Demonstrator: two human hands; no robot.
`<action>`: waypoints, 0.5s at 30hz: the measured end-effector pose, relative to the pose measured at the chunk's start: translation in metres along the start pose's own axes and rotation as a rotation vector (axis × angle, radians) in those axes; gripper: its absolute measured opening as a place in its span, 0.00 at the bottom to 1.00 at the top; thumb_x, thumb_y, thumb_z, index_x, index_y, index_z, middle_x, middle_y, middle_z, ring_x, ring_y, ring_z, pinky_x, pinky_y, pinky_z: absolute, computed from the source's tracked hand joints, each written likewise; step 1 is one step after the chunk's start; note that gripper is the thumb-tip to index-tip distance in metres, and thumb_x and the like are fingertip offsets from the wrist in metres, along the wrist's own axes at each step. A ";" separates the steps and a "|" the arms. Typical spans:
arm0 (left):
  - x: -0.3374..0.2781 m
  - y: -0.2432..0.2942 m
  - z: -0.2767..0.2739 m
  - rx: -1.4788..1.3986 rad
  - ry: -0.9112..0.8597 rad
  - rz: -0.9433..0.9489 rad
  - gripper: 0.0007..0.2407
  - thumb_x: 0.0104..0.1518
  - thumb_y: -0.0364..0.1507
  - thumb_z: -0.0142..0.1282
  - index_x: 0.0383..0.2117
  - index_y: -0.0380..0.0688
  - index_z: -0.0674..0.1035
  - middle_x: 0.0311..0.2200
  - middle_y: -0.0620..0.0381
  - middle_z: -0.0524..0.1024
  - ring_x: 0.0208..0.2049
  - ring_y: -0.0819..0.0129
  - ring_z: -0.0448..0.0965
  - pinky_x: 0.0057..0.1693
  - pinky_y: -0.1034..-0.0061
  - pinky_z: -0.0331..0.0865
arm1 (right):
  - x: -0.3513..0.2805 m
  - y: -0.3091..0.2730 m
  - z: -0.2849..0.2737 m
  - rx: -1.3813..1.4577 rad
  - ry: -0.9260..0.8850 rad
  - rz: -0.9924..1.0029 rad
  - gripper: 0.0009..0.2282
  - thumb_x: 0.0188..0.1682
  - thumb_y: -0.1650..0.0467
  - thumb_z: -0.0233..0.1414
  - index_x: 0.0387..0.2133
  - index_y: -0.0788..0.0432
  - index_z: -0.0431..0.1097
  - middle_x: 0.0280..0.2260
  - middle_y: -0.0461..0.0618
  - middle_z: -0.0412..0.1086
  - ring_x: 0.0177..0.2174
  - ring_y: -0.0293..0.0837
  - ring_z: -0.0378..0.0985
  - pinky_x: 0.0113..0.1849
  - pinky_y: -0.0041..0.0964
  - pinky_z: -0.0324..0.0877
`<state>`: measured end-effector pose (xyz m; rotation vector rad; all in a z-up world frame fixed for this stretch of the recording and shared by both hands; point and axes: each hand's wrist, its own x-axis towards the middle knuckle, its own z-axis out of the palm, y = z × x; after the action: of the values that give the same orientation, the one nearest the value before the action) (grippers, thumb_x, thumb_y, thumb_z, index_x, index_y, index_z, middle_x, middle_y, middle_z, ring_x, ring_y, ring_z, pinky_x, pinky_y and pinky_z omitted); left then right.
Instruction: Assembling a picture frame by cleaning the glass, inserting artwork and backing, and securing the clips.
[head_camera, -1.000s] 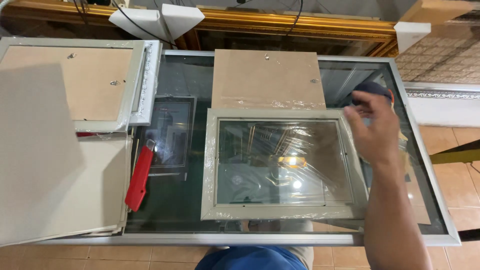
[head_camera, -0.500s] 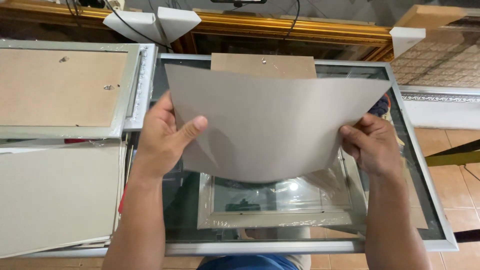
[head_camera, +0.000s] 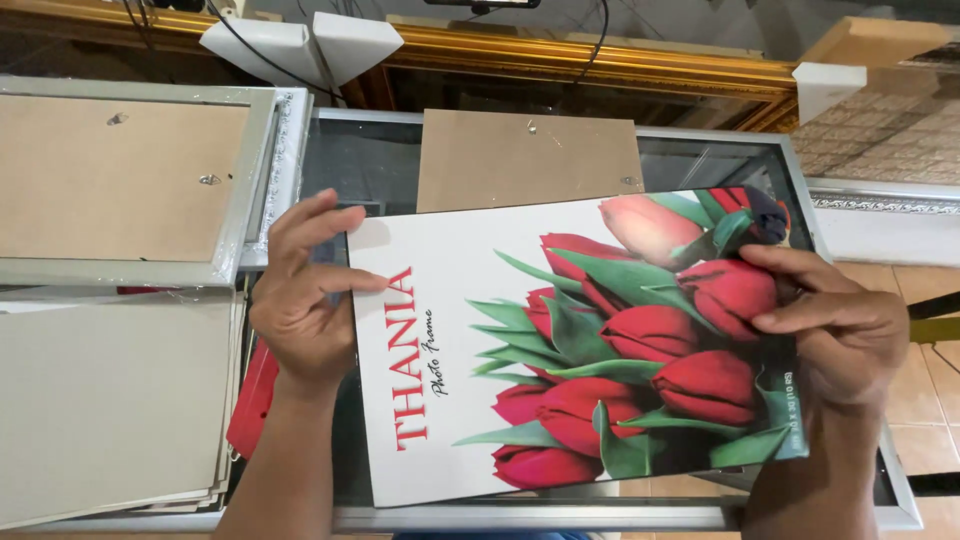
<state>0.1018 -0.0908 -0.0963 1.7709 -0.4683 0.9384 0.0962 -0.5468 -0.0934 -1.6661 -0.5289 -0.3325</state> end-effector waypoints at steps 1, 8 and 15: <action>-0.002 0.001 0.000 0.023 0.009 0.007 0.06 0.48 0.20 0.69 0.27 0.46 0.83 0.51 0.55 0.80 0.62 0.58 0.74 0.67 0.67 0.70 | -0.003 0.002 -0.003 0.029 0.013 -0.002 0.11 0.40 0.83 0.47 0.30 0.66 0.77 0.51 0.73 0.71 0.49 0.54 0.79 0.59 0.41 0.70; 0.002 0.006 0.003 0.103 -0.024 0.039 0.06 0.48 0.22 0.72 0.28 0.47 0.84 0.57 0.52 0.77 0.68 0.56 0.69 0.69 0.66 0.65 | 0.000 -0.013 -0.004 0.114 0.010 0.029 0.11 0.41 0.84 0.46 0.31 0.68 0.77 0.54 0.75 0.70 0.50 0.56 0.79 0.59 0.43 0.71; 0.018 0.008 -0.003 0.212 -0.784 -0.710 0.11 0.51 0.36 0.70 0.37 0.46 0.88 0.35 0.52 0.87 0.39 0.61 0.87 0.49 0.71 0.77 | -0.013 0.028 -0.053 -0.074 0.022 0.369 0.06 0.54 0.77 0.54 0.38 0.72 0.76 0.35 0.68 0.74 0.31 0.51 0.78 0.37 0.39 0.74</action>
<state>0.1063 -0.0893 -0.0776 2.2393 -0.1772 -0.2365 0.1037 -0.6035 -0.1148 -1.7892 -0.1870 -0.1000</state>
